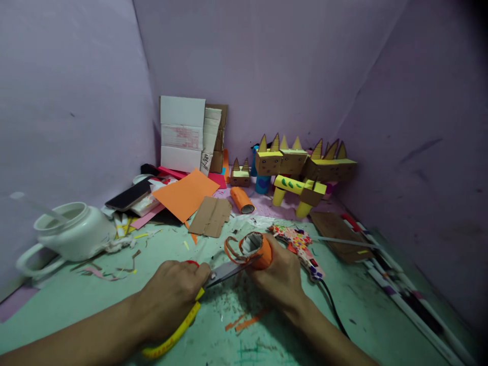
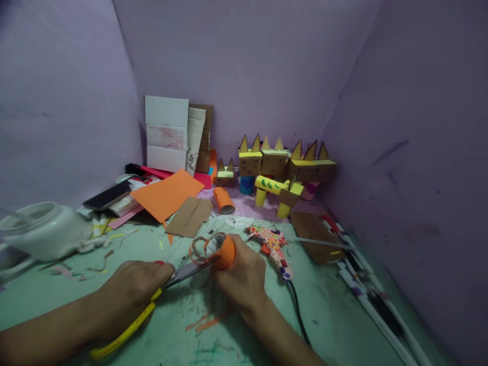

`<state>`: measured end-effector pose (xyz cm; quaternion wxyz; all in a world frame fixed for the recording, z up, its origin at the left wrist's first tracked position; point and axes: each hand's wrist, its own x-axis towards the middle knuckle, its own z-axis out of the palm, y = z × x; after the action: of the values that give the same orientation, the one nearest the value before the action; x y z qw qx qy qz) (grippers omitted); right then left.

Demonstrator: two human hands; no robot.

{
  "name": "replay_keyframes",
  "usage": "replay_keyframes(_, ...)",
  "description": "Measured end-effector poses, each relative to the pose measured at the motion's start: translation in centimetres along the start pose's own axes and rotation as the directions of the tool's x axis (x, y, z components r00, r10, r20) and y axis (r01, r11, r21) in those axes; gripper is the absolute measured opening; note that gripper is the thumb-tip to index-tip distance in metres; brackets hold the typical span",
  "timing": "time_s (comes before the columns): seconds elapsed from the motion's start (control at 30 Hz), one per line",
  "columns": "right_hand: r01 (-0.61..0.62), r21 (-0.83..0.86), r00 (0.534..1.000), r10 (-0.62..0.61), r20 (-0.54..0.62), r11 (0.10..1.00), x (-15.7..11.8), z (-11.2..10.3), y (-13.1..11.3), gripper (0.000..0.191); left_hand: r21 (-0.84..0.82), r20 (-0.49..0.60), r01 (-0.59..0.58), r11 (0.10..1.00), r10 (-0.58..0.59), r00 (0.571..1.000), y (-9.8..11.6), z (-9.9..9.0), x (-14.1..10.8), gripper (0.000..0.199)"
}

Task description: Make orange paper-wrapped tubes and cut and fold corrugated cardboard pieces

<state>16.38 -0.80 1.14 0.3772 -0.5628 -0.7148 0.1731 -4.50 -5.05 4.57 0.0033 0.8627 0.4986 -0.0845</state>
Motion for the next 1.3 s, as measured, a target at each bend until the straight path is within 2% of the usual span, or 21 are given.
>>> replay_keyframes(0.13,0.041,0.024,0.997,-0.039,-0.059,0.999,0.1,0.0,-0.1,0.032,-0.002,-0.037,0.023,1.0,-0.023,0.999,0.3,-0.2,0.4,0.027)
replay_keyframes(0.27,0.004,-0.069,0.989,-0.014,-0.145,0.998,0.1,0.1,-0.3,0.03,0.055,0.024,0.057,0.997,-0.058,0.998,0.7,-1.3,0.3,0.03)
replay_keyframes(0.33,-0.018,-0.107,0.986,0.001,-0.165,0.994,0.1,0.2,-0.3,0.03,0.107,0.052,0.062,0.992,-0.068,0.996,0.8,-1.8,0.2,0.031)
replay_keyframes(0.43,-0.027,-0.117,0.985,0.007,-0.172,0.993,0.0,0.3,-0.2,0.031,0.1,0.082,0.056,0.993,-0.065,0.995,1.0,-2.1,0.2,0.03)
replay_keyframes(0.6,-0.036,-0.093,0.987,0.021,-0.158,0.995,-0.1,0.4,-0.2,0.032,0.065,0.107,0.055,0.996,-0.062,0.992,0.9,-1.9,0.6,0.026)
replay_keyframes(1.07,-0.077,-0.066,0.996,0.074,-0.04,0.995,0.0,0.3,-0.3,0.03,-0.078,-0.013,-0.055,0.995,0.055,0.998,-1.0,0.4,0.9,0.022)
replay_keyframes(1.23,-0.104,-0.1,0.994,0.101,-0.033,0.99,0.2,0.2,-0.4,0.03,-0.016,0.028,0.03,0.999,-0.03,0.999,-0.5,-0.1,1.1,0.023)
replay_keyframes(1.3,-0.12,-0.086,0.993,0.12,0.002,0.989,0.2,0.2,-0.4,0.03,-0.015,0.015,0.058,0.998,-0.058,0.998,-0.3,-0.4,1.1,0.025)
